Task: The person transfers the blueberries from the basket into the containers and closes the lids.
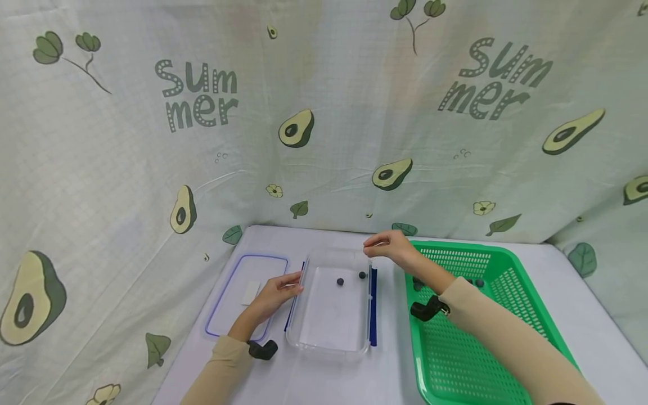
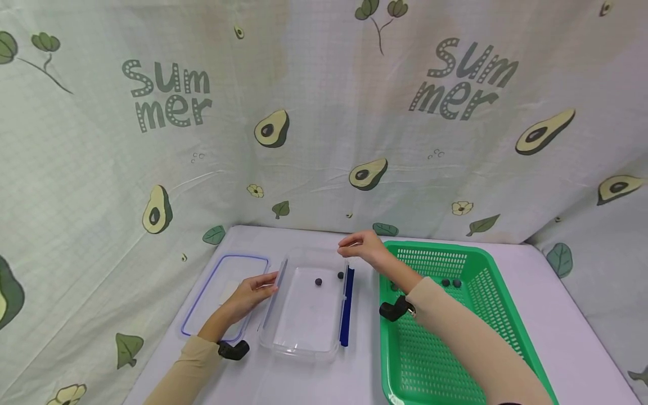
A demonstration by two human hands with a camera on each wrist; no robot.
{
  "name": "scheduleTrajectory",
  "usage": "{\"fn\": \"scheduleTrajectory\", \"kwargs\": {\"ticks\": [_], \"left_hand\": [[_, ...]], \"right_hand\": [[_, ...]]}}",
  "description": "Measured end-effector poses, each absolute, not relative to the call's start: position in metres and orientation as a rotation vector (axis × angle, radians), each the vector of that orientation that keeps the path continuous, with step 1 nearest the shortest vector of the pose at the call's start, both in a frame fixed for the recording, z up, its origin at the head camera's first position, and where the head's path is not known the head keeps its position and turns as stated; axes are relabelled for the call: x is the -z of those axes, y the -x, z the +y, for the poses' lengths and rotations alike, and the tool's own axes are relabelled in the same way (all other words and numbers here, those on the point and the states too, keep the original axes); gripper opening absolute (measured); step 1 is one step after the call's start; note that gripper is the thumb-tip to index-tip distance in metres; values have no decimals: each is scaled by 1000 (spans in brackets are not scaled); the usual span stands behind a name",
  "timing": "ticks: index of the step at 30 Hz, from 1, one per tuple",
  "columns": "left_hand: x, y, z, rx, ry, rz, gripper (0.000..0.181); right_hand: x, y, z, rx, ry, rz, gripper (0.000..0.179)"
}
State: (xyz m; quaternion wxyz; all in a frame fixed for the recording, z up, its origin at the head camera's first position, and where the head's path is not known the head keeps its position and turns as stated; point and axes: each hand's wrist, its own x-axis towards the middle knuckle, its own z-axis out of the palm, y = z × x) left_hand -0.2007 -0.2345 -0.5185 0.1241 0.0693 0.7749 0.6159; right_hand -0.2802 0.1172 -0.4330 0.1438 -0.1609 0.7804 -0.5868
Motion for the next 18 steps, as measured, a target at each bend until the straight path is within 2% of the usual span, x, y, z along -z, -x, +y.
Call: {"fn": "scheduleTrajectory", "kwargs": {"ticks": [18], "left_hand": [[522, 201, -235, -1788, -178, 2278, 60]], "right_hand": [[435, 268, 187, 1715, 337, 2359, 38]]}}
